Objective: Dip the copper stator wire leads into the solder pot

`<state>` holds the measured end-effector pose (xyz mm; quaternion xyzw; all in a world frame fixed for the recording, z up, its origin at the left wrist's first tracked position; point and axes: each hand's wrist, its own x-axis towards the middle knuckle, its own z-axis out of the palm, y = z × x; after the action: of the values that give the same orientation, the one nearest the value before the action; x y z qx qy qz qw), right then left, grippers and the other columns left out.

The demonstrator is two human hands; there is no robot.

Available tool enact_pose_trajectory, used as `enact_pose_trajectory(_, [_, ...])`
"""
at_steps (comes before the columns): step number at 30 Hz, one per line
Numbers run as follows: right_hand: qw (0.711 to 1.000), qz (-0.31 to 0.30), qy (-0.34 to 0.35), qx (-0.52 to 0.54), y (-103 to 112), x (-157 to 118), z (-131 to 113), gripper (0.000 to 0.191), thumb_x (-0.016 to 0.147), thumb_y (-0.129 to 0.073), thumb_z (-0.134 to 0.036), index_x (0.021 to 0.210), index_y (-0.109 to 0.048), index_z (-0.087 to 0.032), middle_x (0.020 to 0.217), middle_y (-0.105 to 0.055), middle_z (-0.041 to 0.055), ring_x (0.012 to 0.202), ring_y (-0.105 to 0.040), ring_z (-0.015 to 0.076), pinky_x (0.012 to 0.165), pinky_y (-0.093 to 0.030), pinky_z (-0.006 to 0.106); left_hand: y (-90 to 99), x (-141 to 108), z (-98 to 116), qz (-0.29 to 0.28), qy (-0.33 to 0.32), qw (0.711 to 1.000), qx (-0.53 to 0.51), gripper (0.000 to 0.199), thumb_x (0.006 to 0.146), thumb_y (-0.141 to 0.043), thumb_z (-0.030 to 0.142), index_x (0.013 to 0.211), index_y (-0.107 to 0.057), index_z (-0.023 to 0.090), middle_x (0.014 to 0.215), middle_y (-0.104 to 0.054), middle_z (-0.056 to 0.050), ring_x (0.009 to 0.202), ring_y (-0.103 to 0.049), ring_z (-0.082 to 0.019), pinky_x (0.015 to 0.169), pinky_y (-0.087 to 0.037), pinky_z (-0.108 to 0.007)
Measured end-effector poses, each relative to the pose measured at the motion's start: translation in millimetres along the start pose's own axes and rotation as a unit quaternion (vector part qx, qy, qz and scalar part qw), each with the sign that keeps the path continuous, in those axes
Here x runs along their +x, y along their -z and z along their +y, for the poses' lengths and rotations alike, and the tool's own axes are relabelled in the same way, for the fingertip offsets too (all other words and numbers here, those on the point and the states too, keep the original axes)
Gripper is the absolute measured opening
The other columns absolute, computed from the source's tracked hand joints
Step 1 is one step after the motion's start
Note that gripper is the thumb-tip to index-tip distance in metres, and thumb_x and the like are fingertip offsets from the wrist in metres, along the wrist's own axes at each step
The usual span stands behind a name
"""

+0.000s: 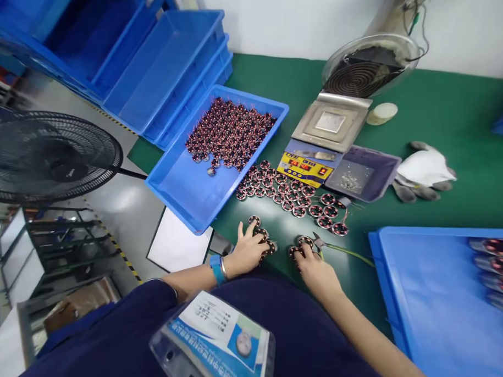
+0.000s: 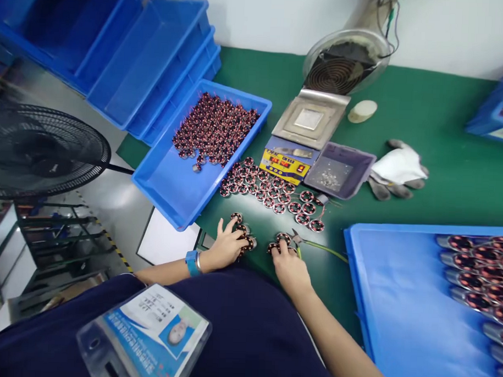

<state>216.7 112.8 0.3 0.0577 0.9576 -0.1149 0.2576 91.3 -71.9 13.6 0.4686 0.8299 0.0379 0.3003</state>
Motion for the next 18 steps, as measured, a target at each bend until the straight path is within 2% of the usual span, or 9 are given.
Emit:
enact_pose_trajectory(2, [0.999, 0.013, -0.017, 0.026, -2.1, -0.4, -2.0, 0.044, 0.09, -0.045, -0.002, 0.123, -0.069, -0.019, 0.14, -0.056, 0.02, 0.103, -0.069, 0.0258, 0.076, -0.06, 0.032, 4.0, 5.0, -6.5, -0.032, -0.018, 0.999, 0.024, 0.039, 0.101, -0.043, 0.019, 0.126, -0.07, 0.033, 0.135, -0.06, -0.01, 0.147, -0.028, -0.043, 0.111, -0.031, -0.075])
enact_pose_trajectory(5, [0.995, 0.042, -0.039, 0.082, -8.1, 0.0, -3.8, 0.041, 0.089, -0.046, -0.004, 0.118, -0.071, -0.018, 0.137, -0.059, 0.0188, 0.098, -0.071, 0.0247, 0.075, -0.06, 0.032, 10.1, 15.3, -13.0, -0.058, -0.04, 0.996, 0.046, 0.034, 0.101, -0.045, 0.022, 0.118, -0.073, 0.027, 0.131, -0.061, -0.013, 0.138, -0.038, -0.04, 0.098, -0.049, -0.056])
enact_pose_trajectory(7, [0.988, 0.068, -0.05, 0.128, -12.1, -0.5, -2.1, 0.037, 0.089, -0.048, -0.008, 0.115, -0.072, -0.019, 0.134, -0.062, 0.0176, 0.094, -0.072, 0.0243, 0.076, -0.06, 0.034, 14.9, 21.9, -16.2, -0.057, -0.043, 0.996, 0.054, 0.033, 0.1, -0.045, 0.021, 0.117, -0.073, 0.026, 0.13, -0.061, -0.015, 0.133, -0.042, -0.039, 0.091, -0.052, -0.049])
enact_pose_trajectory(11, [0.964, 0.134, -0.056, 0.223, -12.8, -13.5, 11.4, 0.029, 0.088, -0.052, -0.021, 0.108, -0.072, -0.017, 0.115, -0.071, 0.0143, 0.086, -0.074, 0.0224, 0.077, -0.062, 0.034, 27.0, 27.5, -23.3, -0.044, -0.039, 0.996, 0.074, 0.035, 0.099, -0.046, 0.019, 0.122, -0.071, 0.025, 0.128, -0.062, -0.016, 0.126, -0.047, -0.038, 0.09, -0.052, -0.046])
enact_pose_trajectory(14, [0.946, 0.179, -0.043, 0.266, -11.7, -48.4, 27.1, 0.036, 0.09, -0.048, -0.033, 0.111, -0.07, -0.013, 0.104, -0.074, 0.0141, 0.081, -0.075, 0.0214, 0.073, -0.063, 0.03, 34.7, 25.2, -25.6, -0.024, -0.03, 0.996, 0.083, 0.036, 0.099, -0.048, 0.017, 0.127, -0.069, 0.025, 0.128, -0.063, -0.015, 0.123, -0.053, -0.035, 0.097, -0.051, -0.047])
enact_pose_trajectory(16, [0.935, 0.21, -0.044, 0.282, -17.9, -88.9, 36.8, 0.042, 0.092, -0.045, -0.039, 0.115, -0.069, -0.014, 0.103, -0.076, 0.0135, 0.085, -0.076, 0.0225, 0.075, -0.063, 0.029, 38.0, 23.3, -23.0, -0.011, -0.018, 0.996, 0.084, 0.04, 0.099, -0.049, 0.015, 0.134, -0.065, 0.027, 0.129, -0.064, -0.013, 0.119, -0.058, -0.031, 0.101, -0.049, -0.048])
enact_pose_trajectory(18, [0.915, 0.244, -0.07, 0.314, -33.3, -141.8, 44.0, 0.04, 0.092, -0.047, -0.043, 0.114, -0.07, -0.019, 0.099, -0.077, 0.011, 0.088, -0.076, 0.0243, 0.075, -0.064, 0.031, 40.5, 21.5, -16.5, -0.001, 0.0, 0.997, 0.08, 0.043, 0.099, -0.052, 0.013, 0.139, -0.059, 0.027, 0.131, -0.064, -0.011, 0.115, -0.062, -0.028, 0.102, -0.05, -0.048])
